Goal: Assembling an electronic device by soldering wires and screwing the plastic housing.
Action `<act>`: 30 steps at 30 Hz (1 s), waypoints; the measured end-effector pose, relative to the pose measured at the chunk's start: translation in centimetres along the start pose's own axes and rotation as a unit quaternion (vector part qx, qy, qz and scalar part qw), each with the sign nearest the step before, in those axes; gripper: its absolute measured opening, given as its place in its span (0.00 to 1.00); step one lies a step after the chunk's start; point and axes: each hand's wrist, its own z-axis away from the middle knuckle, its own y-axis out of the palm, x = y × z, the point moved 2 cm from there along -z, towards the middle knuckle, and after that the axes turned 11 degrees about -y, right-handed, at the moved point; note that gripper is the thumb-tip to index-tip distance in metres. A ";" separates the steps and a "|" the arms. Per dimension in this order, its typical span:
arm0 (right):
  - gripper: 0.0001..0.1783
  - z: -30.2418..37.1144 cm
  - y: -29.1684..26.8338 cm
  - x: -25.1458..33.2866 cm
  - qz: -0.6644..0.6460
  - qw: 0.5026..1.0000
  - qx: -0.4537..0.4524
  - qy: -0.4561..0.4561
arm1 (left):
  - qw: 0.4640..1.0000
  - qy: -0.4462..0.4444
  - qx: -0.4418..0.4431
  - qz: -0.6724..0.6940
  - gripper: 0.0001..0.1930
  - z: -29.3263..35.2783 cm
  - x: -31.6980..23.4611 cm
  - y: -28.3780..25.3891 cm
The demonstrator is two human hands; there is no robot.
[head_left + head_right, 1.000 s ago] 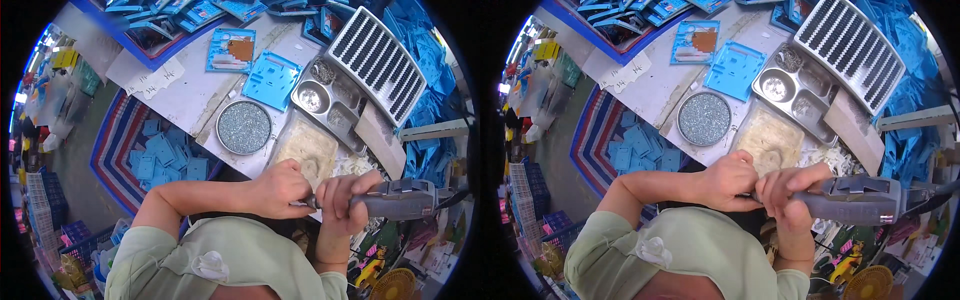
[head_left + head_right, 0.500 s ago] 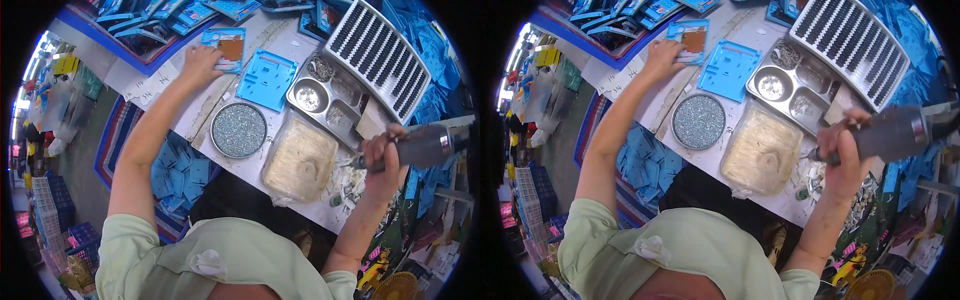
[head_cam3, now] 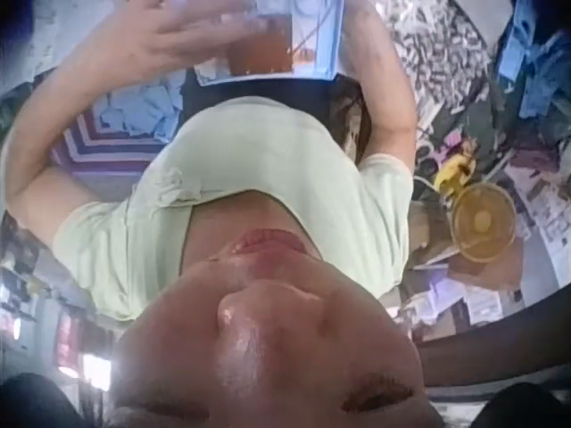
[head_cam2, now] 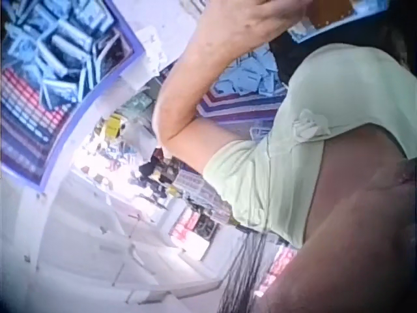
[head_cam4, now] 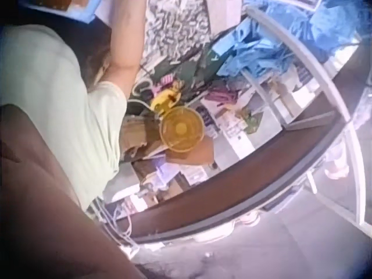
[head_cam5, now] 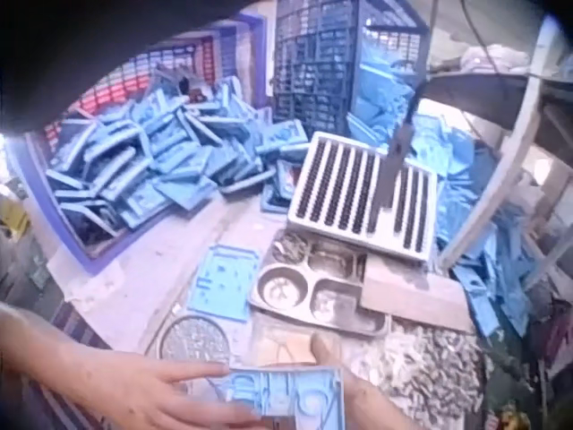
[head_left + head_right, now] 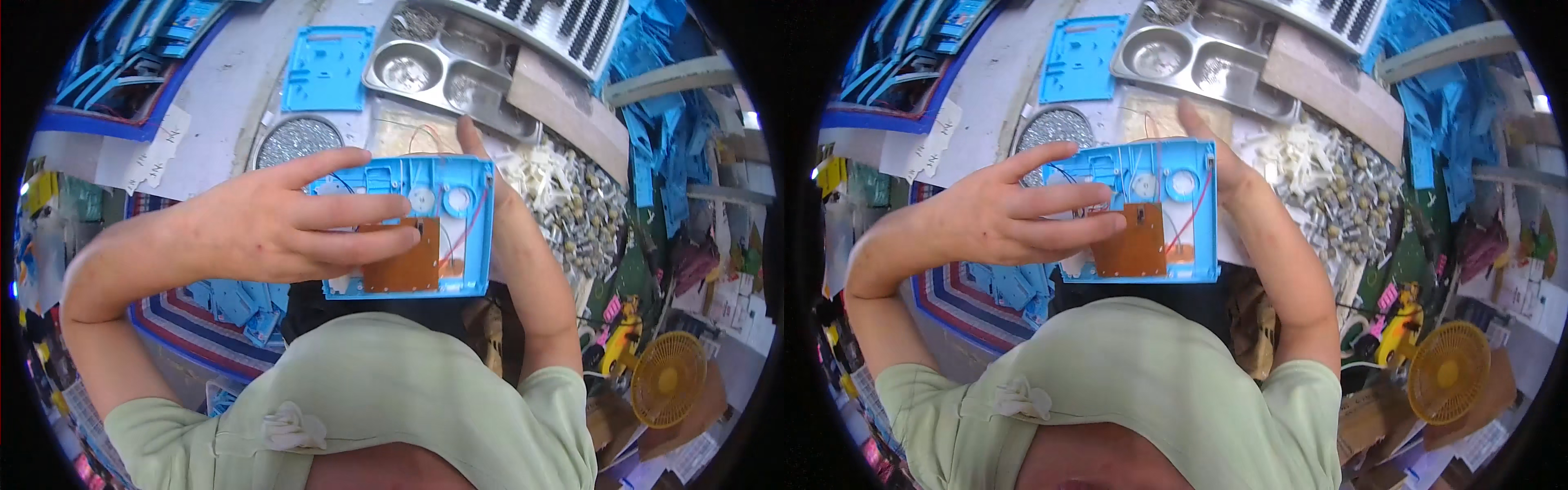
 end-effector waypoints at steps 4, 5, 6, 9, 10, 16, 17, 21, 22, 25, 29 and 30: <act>0.41 0.5 -3.7 1.3 0.037 0.976 0.212 -0.013 | 0.998 0.049 -0.038 0.006 0.27 -2.0 0.4 0.7; 0.39 0.9 -4.2 1.7 0.043 0.973 0.224 -0.029 | 0.997 0.045 -0.057 0.001 0.27 -2.4 1.0 0.5; 0.39 1.5 -4.4 2.4 0.052 0.970 0.232 -0.045 | 0.996 0.054 -0.070 -0.030 0.28 -2.8 2.0 0.2; 0.46 3.2 -5.6 1.2 0.139 0.981 0.029 -0.132 | 0.983 -0.034 -0.176 -0.027 0.31 -2.8 4.0 -0.3; 0.44 4.1 -5.3 0.3 0.166 0.970 -0.028 -0.174 | 0.978 -0.083 -0.189 -0.026 0.31 -2.4 3.4 0.7; 0.33 6.2 -3.8 -2.9 0.605 0.682 -0.197 -0.361 | 0.950 -0.200 -0.083 0.226 0.26 -2.2 -3.0 11.5; 0.32 6.3 -3.5 -3.1 0.712 0.574 -0.213 -0.343 | 0.948 -0.211 -0.081 0.223 0.25 -2.0 -3.4 12.7; 0.25 5.7 -4.7 -4.0 0.771 0.469 -0.237 -0.360 | 0.957 -0.188 -0.087 0.204 0.21 -1.2 -2.5 14.3; 0.25 5.4 -5.0 -3.9 0.773 0.473 -0.228 -0.356 | 0.956 -0.187 -0.083 0.208 0.20 -1.2 -2.2 14.4; 0.24 4.6 -5.4 -3.3 0.782 0.478 -0.201 -0.346 | 0.948 -0.221 -0.060 0.220 0.19 -1.7 -2.1 14.0; 0.25 4.8 -5.3 -2.9 0.800 0.473 -0.176 -0.324 | 0.957 -0.213 -0.021 0.198 0.18 -2.1 -2.8 13.2; 0.25 5.1 -5.1 -2.9 0.805 0.471 -0.171 -0.316 | 0.958 -0.205 -0.031 0.197 0.18 -2.0 -2.8 13.2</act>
